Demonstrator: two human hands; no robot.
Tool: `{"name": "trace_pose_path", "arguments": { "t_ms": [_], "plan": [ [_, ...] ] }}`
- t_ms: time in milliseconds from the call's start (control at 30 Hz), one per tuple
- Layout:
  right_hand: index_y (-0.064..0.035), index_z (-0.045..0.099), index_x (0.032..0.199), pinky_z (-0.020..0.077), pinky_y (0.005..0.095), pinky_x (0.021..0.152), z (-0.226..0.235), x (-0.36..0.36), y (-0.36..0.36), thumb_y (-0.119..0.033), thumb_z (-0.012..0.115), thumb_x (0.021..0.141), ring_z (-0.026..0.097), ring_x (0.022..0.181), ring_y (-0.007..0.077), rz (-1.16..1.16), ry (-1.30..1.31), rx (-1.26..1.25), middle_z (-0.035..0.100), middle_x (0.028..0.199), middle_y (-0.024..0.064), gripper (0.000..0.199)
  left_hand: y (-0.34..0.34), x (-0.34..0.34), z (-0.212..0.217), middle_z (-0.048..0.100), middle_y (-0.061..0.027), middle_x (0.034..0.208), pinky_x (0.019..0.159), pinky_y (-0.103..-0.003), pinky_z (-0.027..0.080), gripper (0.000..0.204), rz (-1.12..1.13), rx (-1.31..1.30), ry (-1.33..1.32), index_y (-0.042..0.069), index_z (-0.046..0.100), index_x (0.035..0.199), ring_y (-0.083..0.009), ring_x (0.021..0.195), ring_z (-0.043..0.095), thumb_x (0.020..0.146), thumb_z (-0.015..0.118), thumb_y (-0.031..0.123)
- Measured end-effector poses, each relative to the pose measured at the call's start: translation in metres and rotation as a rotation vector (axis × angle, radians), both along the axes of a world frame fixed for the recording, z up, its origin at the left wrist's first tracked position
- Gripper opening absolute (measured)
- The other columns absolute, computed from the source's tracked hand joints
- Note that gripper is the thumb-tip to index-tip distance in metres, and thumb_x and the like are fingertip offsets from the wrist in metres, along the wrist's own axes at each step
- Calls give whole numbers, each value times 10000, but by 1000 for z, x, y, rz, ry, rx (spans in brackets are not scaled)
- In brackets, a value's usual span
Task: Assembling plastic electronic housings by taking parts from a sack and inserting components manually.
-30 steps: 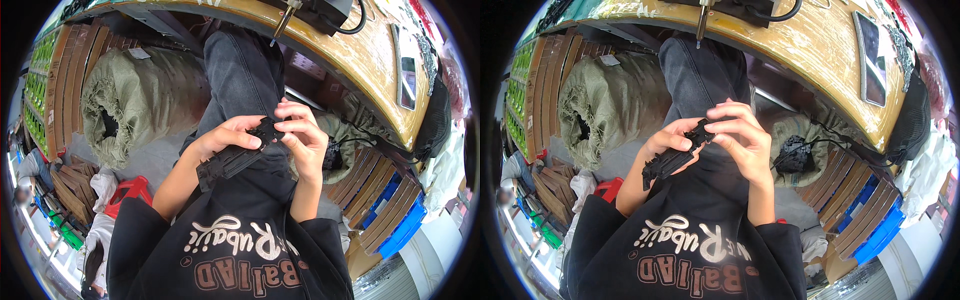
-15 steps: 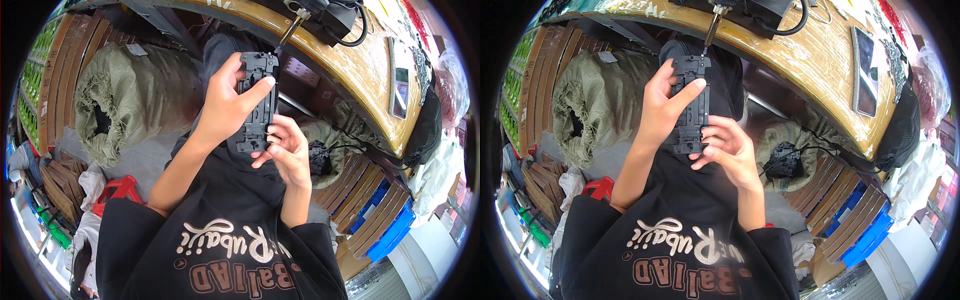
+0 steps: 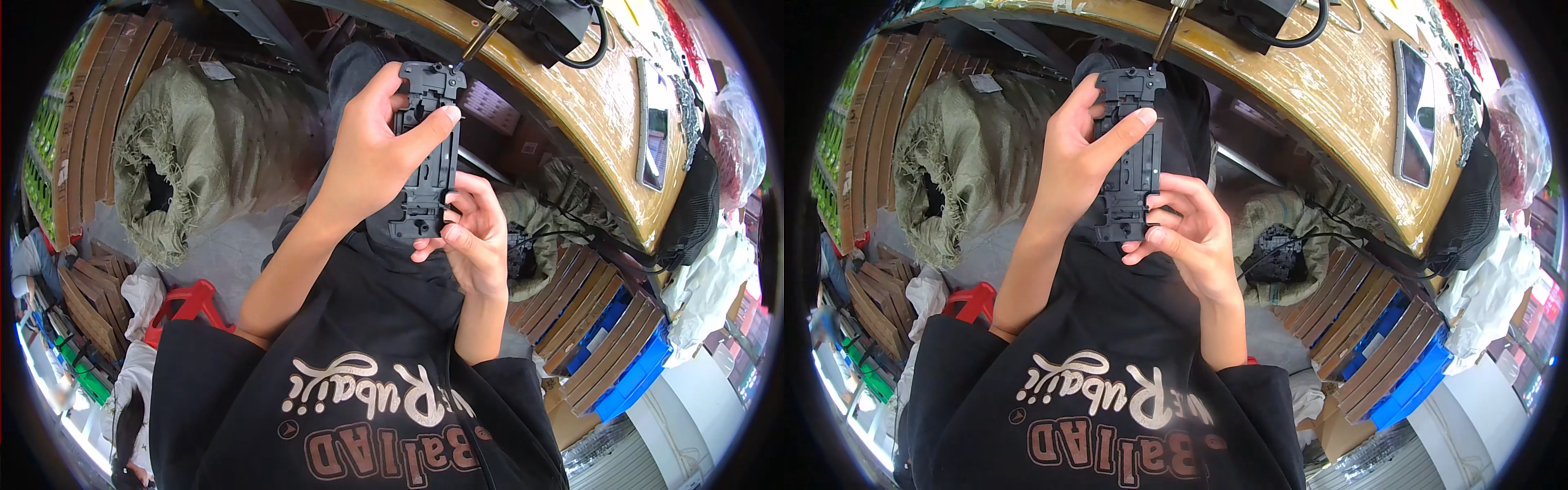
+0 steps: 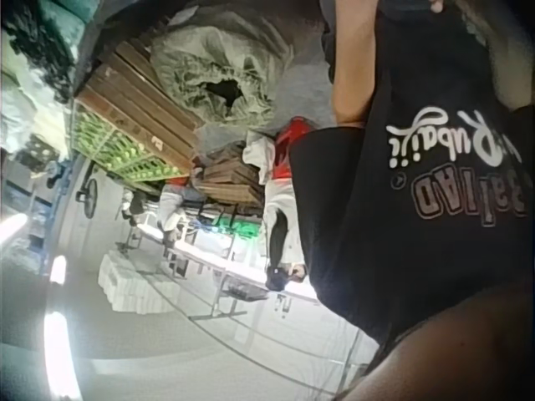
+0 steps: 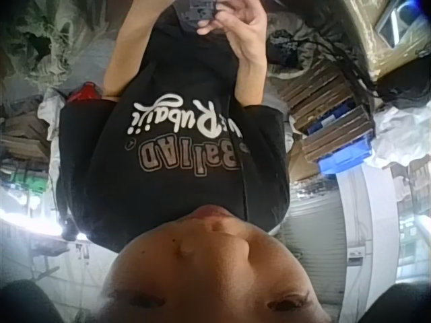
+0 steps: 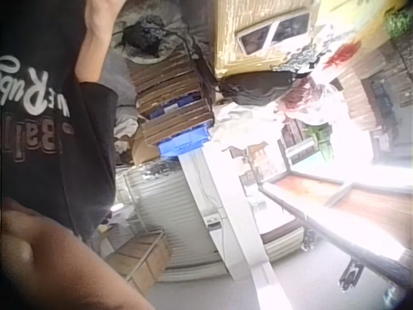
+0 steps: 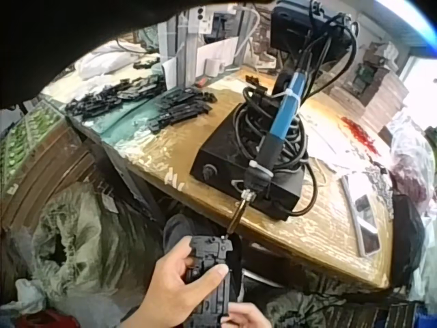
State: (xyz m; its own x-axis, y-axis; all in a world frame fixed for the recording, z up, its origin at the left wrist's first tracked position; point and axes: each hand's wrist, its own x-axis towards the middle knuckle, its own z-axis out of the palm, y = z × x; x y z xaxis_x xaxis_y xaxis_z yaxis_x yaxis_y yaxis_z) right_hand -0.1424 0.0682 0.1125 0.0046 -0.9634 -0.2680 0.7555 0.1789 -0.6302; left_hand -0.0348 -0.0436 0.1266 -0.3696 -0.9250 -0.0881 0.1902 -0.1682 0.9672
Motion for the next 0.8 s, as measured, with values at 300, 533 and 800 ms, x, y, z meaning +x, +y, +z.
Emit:
{"name": "trace_pose_path", "arguments": {
  "t_ms": [300,533,800],
  "plan": [
    [70,364,1131,556,391,588,-2,1,1,53,558,742,599,759,288,-15,20,-17,487,984,159,435,0,0,3,571,-45,803,637,-213,424,171,-7,37,6,-11,505,864,-72,726,508,741,599,59],
    [62,366,1137,554,394,586,-2,1,1,44,564,742,596,776,284,-12,36,-44,489,989,160,442,-1,0,2,571,-42,807,640,-219,420,167,-2,13,0,-12,504,856,-75,723,507,737,599,55],
    [68,374,1128,552,384,599,-6,2,0,40,568,737,595,786,275,-9,21,-28,494,982,165,437,-1,1,-1,571,-37,804,624,-208,419,169,-8,0,11,-10,500,863,-65,712,505,739,597,53]
  ]
}}
